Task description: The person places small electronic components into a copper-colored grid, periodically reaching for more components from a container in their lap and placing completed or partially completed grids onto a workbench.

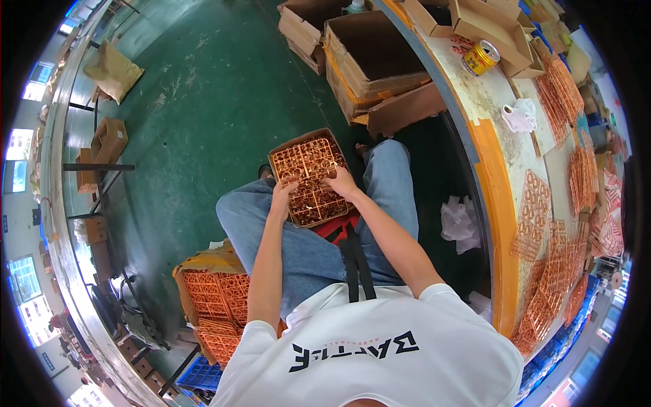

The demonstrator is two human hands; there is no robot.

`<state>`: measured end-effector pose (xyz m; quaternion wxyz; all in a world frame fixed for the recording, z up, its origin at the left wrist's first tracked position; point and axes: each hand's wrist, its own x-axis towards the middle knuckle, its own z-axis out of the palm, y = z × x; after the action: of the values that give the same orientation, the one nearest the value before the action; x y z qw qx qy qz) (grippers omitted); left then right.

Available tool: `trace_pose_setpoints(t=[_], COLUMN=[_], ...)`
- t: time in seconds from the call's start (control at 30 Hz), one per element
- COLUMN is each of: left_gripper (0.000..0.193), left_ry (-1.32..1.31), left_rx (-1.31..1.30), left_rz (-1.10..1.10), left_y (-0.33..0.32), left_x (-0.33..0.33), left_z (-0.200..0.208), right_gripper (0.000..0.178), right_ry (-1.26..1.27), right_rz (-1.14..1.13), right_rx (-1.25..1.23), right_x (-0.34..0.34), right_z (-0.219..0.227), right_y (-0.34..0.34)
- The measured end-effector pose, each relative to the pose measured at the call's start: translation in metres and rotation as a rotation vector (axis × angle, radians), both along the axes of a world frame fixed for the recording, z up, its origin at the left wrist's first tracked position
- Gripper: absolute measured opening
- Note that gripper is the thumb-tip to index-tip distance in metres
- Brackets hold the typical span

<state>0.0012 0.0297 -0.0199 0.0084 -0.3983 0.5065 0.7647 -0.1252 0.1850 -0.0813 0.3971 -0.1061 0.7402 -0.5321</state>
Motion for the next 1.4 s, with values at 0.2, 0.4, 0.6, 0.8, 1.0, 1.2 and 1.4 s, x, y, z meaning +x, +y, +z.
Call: trace_pose_setpoints(t=[0.2,0.4,0.6,0.8,1.0,1.2,1.4], left_gripper=[0.034,0.036,0.021,0.021,0.024,0.022,0.033], left_ry=[0.183,0.160,0.014,-0.107,-0.059,-0.067,-0.130], left_rx=[0.225,0.323,0.023,0.057,0.060,-0.001,0.181], left_rz=[0.105,0.047,0.117,0.065,0.046,0.065,-0.018], left_y=[-0.008,-0.012,-0.001,-0.009,-0.002,-0.018,0.025], left_x=[0.010,0.010,0.003,0.006,0.004,0.010,-0.030], left_z=[0.010,0.013,0.014,-0.003,0.014,-0.020,0.021], right_gripper=[0.041,0.038,0.012,0.010,0.010,0.012,0.029], right_ry=[-0.386,-0.668,-0.361,-0.354,-0.476,-0.362,0.396], right_rz=[-0.100,-0.076,-0.043,-0.155,-0.080,-0.180,-0.064], right_rx=[-0.128,-0.348,-0.284,-0.125,-0.183,-0.041,-0.124], right_x=[0.001,-0.017,0.001,0.012,0.010,0.013,-0.013], right_z=[0.046,0.077,0.066,0.069,0.068,0.030,0.006], right_y=[-0.004,0.004,-0.002,-0.013,-0.011,-0.025,0.011])
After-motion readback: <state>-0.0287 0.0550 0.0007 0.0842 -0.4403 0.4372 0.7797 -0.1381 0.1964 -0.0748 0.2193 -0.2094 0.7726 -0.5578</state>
